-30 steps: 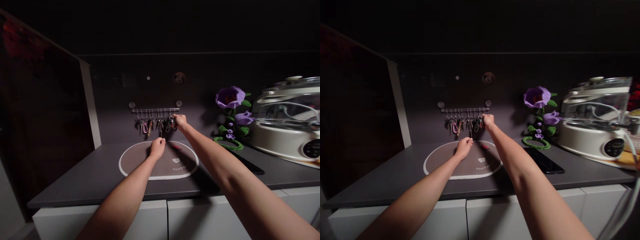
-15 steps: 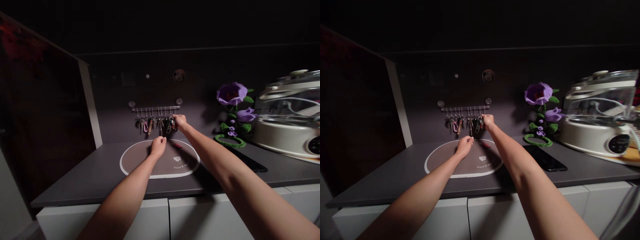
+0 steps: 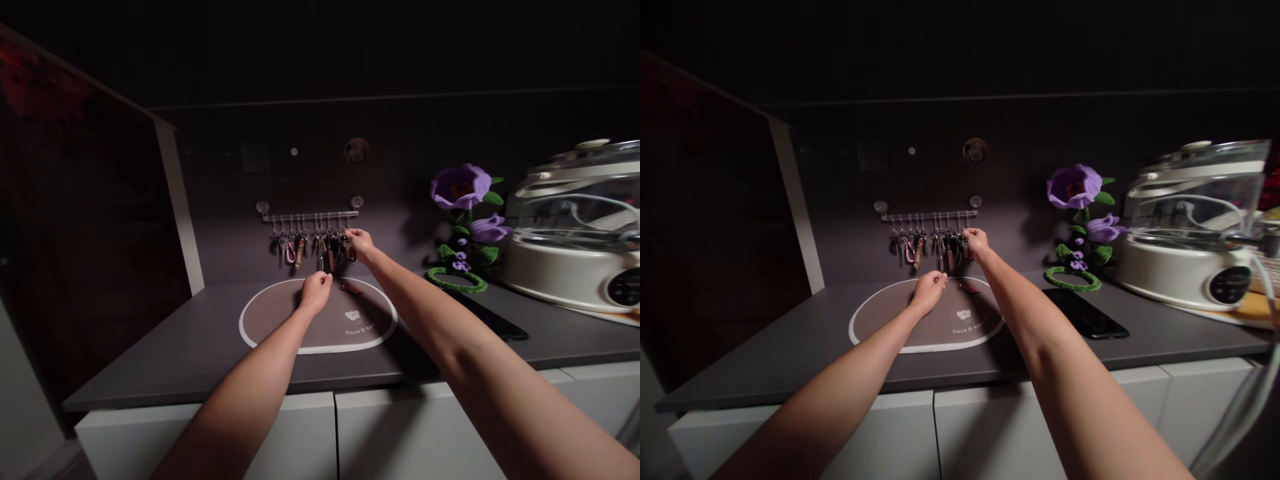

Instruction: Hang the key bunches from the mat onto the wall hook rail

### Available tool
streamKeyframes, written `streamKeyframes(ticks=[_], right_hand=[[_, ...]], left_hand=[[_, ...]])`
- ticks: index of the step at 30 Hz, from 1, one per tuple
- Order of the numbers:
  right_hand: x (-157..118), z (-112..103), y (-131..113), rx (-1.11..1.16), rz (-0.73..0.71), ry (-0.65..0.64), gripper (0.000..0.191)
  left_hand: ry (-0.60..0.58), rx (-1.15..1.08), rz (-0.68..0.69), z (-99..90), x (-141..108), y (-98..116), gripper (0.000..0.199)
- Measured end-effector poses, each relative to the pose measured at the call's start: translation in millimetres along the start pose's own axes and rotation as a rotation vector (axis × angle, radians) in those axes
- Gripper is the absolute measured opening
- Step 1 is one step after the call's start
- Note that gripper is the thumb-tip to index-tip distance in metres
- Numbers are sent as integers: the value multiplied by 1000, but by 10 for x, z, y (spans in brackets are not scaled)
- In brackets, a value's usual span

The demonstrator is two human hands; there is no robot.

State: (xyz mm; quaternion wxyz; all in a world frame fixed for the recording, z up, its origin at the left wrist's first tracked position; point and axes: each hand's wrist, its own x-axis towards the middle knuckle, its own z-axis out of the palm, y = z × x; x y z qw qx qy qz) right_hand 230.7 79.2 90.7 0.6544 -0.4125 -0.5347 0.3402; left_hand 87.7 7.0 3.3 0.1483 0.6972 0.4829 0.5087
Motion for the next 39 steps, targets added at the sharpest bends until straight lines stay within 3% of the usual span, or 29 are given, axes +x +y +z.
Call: streamKeyframes(ticks=[3,7,14,19,23,32,39], right_hand=[[-51,-34,-23,-15,-3,70,14],[-184,-78,-20,-33,-49,194,22],[-592,-197,214,-82,-7,139,14],[-788,-305,440,-203,61,-14,4],[-801,-373,550,-397,4,-138,5],[-709,-406,541,-690,-184,-302,11],[-641,-409,560,-835,-240,-504,16]], left_hand=[[-13,-15,0,17,12,-33,27],[-38,-21,-2,12,4,-22,26],[-72,-50,1,-7,-11,1,20],[-103,-79,-34,8,11,-59,15],[-124,-78,-59,12,14,-75,14],[-202,0,-76,9,6,-66,16],[-250,141,-31,16,19,-114,19]])
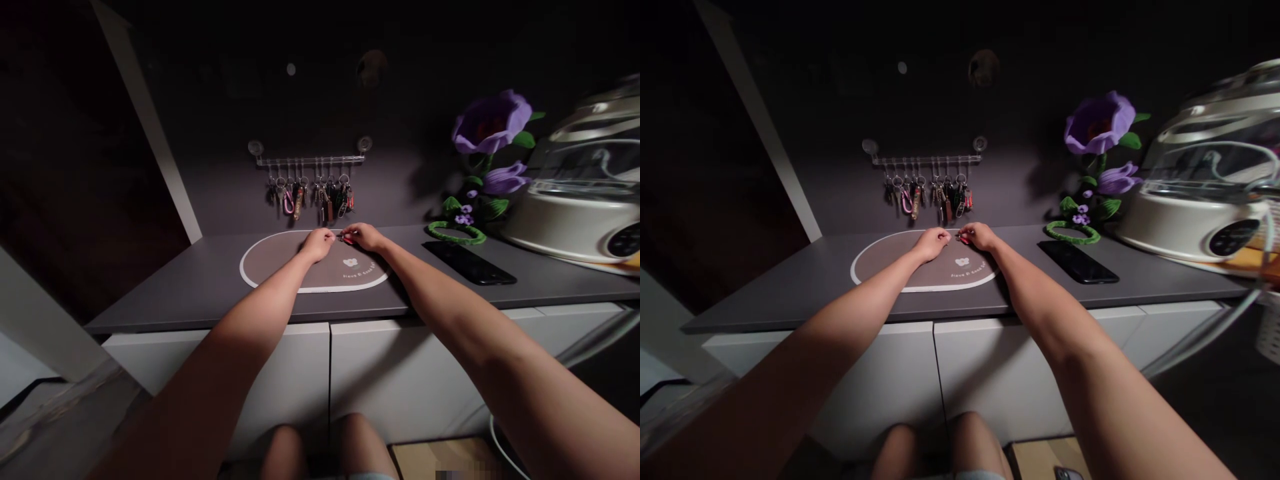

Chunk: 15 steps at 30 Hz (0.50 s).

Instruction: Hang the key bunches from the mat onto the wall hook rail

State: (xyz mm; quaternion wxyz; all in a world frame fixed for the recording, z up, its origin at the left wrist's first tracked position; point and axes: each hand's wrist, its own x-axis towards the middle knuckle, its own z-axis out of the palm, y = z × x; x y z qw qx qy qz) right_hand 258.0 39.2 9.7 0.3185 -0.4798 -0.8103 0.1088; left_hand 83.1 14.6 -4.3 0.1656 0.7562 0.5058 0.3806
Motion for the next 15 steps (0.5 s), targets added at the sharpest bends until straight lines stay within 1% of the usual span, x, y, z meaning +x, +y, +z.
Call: streamKeyframes(ticks=[4,10,15], right_hand=[[13,-13,-10,-78,-31,-79,20],[-10,-58,-66,-108,-104,-75,17],[-28,-70,-107,-98,-72,-61,12]], left_hand=[[-21,37,8,10,11,-17,20],[-41,56,-6,8,7,-8,20],[-50,40,-4,-4,-5,10,20]])
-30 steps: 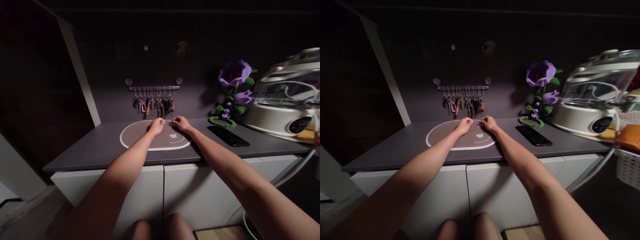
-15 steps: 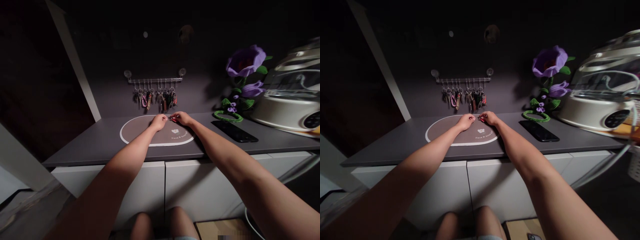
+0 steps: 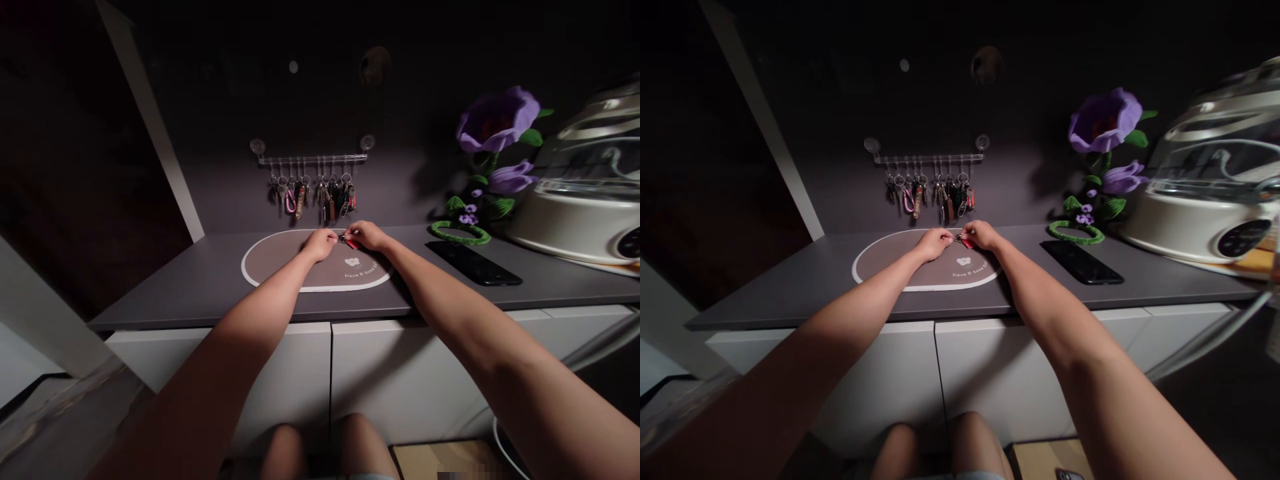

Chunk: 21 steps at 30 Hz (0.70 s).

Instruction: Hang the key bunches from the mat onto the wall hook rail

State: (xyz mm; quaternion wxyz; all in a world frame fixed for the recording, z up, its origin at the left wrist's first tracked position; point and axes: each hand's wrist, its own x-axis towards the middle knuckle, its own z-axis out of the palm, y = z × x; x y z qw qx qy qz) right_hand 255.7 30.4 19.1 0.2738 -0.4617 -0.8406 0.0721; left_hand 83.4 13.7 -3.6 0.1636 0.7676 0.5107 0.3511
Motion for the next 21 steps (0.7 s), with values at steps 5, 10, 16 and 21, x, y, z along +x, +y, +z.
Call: streamKeyframes(ticks=[5,10,16,21], right_hand=[[4,12,19,90,12,16,15],[6,12,35,238,54,59,25],[-38,-8,-40,498,111,75,31],[-48,4,-63,727,127,140,30]], left_hand=[[22,-17,1,5,-2,-1,19],[65,-78,6,21,14,-18,18],[93,-109,0,18,13,-5,19],[120,-139,-17,14,7,16,18]])
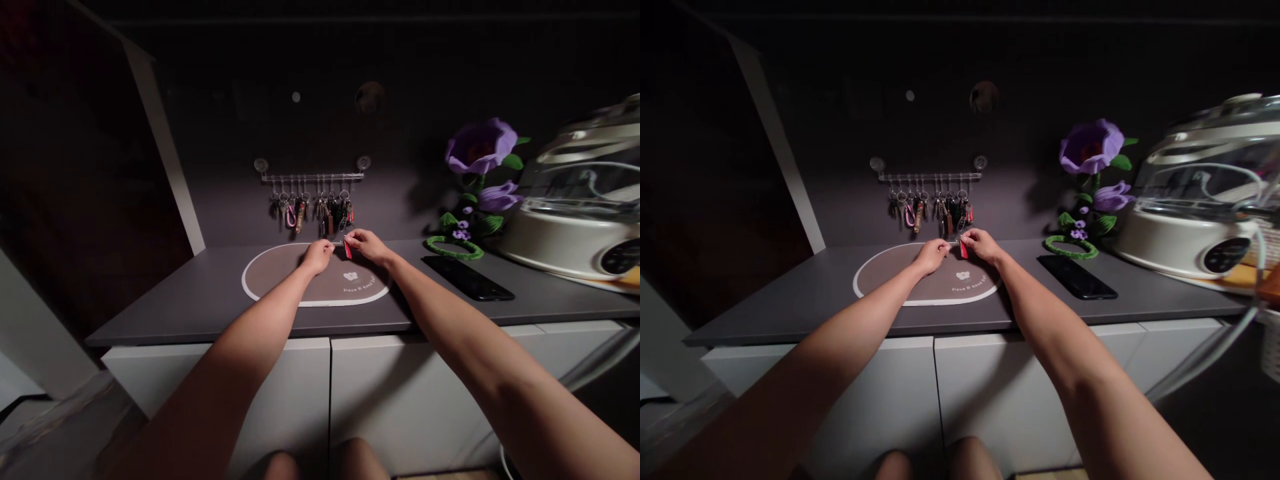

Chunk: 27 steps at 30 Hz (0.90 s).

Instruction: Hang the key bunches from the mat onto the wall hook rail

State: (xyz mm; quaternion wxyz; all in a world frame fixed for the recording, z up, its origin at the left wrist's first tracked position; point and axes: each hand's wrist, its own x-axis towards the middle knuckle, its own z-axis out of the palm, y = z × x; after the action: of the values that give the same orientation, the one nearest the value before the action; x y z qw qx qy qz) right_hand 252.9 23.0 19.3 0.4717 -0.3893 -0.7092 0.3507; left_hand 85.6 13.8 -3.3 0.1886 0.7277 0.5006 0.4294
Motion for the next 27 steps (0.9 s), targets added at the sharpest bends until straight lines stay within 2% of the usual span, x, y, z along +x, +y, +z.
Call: streamKeyframes(ticks=[7,16,21,27], right_hand=[[20,12,-25,298,55,91,30],[53,-13,-184,407,67,205,27],[228,-98,-325,420,11,259,23],[504,-202,-602,410,8,417,12]], left_hand=[[16,-32,-16,1,-6,11,17],[25,-99,-24,42,16,-25,15],[20,-120,-14,62,16,-36,14],[6,-141,-43,74,11,-14,12]])
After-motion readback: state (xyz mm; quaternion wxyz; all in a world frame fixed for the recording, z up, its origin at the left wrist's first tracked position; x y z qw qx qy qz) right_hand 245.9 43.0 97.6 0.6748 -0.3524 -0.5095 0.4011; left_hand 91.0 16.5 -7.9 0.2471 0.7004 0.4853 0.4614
